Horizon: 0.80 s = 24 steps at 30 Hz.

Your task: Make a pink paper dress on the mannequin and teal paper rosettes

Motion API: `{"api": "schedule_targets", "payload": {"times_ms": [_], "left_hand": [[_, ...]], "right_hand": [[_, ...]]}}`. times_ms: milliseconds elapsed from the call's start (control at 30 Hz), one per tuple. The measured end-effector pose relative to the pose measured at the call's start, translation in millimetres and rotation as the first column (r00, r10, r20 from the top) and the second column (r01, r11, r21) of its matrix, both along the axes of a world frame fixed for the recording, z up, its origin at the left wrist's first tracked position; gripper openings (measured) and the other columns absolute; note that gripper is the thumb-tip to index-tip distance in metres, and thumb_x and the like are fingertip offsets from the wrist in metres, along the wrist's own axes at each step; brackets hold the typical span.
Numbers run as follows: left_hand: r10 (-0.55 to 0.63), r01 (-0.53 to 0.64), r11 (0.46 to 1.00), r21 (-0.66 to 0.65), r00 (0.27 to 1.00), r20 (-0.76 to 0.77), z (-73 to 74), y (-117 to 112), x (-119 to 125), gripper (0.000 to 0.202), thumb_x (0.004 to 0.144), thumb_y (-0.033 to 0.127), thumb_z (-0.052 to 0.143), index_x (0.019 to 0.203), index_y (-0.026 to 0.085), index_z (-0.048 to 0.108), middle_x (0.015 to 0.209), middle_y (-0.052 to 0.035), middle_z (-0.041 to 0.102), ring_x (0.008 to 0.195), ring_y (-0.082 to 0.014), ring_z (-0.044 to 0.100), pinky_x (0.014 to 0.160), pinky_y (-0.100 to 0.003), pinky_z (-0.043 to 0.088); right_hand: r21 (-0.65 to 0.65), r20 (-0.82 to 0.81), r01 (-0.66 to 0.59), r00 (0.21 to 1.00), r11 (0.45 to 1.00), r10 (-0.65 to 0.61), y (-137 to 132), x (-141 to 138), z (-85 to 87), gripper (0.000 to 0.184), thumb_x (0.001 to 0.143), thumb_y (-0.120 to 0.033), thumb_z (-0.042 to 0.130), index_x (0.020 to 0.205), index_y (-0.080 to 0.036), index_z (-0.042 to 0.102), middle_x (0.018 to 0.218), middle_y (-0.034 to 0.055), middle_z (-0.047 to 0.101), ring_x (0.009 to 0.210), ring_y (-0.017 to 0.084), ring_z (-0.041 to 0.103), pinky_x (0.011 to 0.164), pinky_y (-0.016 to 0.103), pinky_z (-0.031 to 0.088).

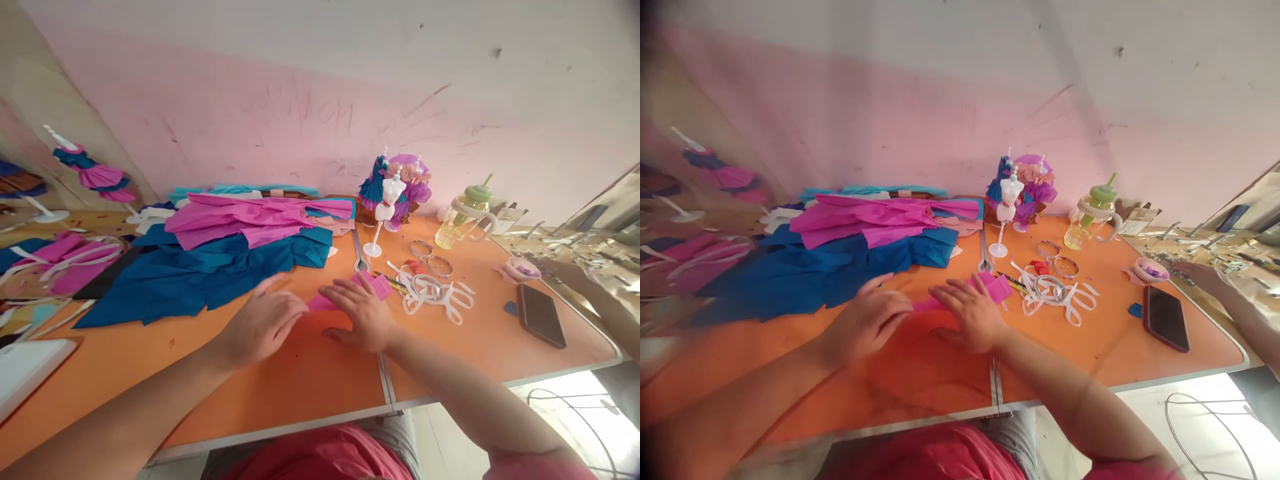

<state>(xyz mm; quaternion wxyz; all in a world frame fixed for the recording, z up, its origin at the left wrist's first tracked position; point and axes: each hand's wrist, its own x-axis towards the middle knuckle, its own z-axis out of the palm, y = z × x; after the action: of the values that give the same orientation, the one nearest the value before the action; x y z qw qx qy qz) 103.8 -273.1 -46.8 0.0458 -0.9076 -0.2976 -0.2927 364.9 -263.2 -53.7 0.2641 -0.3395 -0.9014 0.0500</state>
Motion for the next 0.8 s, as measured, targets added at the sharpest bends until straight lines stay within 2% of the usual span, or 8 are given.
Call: {"api": "schedule_targets", "payload": {"times_ms": [100,267,333,400,500,600,700,800], "left_hand": [[-0.057,0.056,0.998,0.021,0.998,0.023,18.1,-5,11,0.029,0.085,-0.001,0.048,0.102,0.021,0.056,0.096,0.0004,0.072,0.092,-0.0153,0.068,0.116,-0.053,0.027],[-0.020,0.054,0.985,-0.162,0.979,0.203,62.4,24,33,0.032,0.086,0.024,0.067,0.116,0.023,0.056,0.114,-0.0071,0.067,0.110,-0.0235,0.062,0.108,-0.046,0.039],[0.054,0.064,0.939,-0.336,0.942,0.331,77.8,56,49,0.062,0.081,0.036,0.074,0.135,0.024,0.046,0.136,-0.0128,0.055,0.126,-0.0299,0.052,0.106,-0.044,0.043],[0.088,0.151,0.877,-0.457,0.883,0.462,86.8,99,73,0.079,0.080,0.042,0.074,0.146,0.026,0.033,0.149,-0.0136,0.043,0.137,-0.0327,0.042,0.108,-0.046,0.042],[0.112,0.244,0.809,-0.535,0.829,0.548,86.0,174,121,0.110,0.070,0.043,0.082,0.155,0.026,0.015,0.161,-0.0150,0.020,0.147,-0.0380,0.022,0.115,-0.051,0.031],[0.173,0.335,0.779,-0.530,0.698,0.695,74.4,234,175,0.127,0.055,0.037,0.091,0.155,0.025,0.013,0.161,-0.0180,0.017,0.149,-0.0365,0.017,0.119,-0.052,0.020],[0.160,0.427,0.722,-0.544,0.661,0.733,63.6,263,217,0.098,0.064,0.044,0.084,0.145,0.019,0.036,0.144,-0.0203,0.048,0.132,-0.0336,0.047,0.105,-0.049,0.042],[0.160,0.445,0.716,-0.538,0.645,0.747,63.5,261,230,0.063,0.074,0.052,0.072,0.121,0.013,0.058,0.115,-0.0154,0.067,0.104,-0.0285,0.064,0.085,-0.041,0.054]], "right_hand": [[-0.067,-0.100,0.005,0.995,0.998,-0.012,-1,-10,14.5,0.022,0.094,-0.034,0.055,0.108,-0.027,0.070,0.101,0.0010,0.076,0.101,0.018,0.066,0.117,0.045,0.019],[-0.272,-0.277,0.066,0.950,0.960,-0.144,3,12,48.4,0.017,0.092,-0.027,0.058,0.092,-0.022,0.074,0.081,0.0013,0.074,0.073,0.014,0.064,0.093,0.034,0.045],[-0.484,-0.307,-0.024,0.941,0.874,-0.144,3,30,59.2,0.016,0.089,-0.026,0.060,0.088,-0.019,0.074,0.080,0.0026,0.072,0.072,0.013,0.062,0.073,0.026,0.048],[-0.662,-0.361,-0.210,0.930,0.720,-0.061,2,47,64.1,0.015,0.085,-0.028,0.065,0.082,-0.016,0.073,0.078,0.0020,0.069,0.068,0.012,0.060,0.063,0.022,0.047],[-0.737,-0.469,-0.373,0.882,0.563,-0.030,1,62,61.9,0.014,0.081,-0.028,0.069,0.079,-0.014,0.071,0.073,0.0008,0.066,0.065,0.010,0.057,0.061,0.021,0.046],[-0.747,-0.528,-0.427,0.847,0.510,-0.063,3,68,54.8,0.013,0.080,-0.026,0.070,0.082,-0.013,0.071,0.072,0.0002,0.063,0.063,0.009,0.053,0.062,0.020,0.045],[-0.749,-0.557,-0.427,0.820,0.506,-0.133,12,76,45.3,0.016,0.080,-0.027,0.072,0.087,-0.013,0.072,0.073,0.0001,0.062,0.063,0.008,0.051,0.061,0.021,0.043],[-0.752,-0.606,-0.467,0.768,0.466,-0.208,21,85,34.7,0.023,0.083,-0.034,0.070,0.091,-0.013,0.070,0.081,0.0034,0.064,0.069,0.010,0.055,0.063,0.023,0.043]]}}
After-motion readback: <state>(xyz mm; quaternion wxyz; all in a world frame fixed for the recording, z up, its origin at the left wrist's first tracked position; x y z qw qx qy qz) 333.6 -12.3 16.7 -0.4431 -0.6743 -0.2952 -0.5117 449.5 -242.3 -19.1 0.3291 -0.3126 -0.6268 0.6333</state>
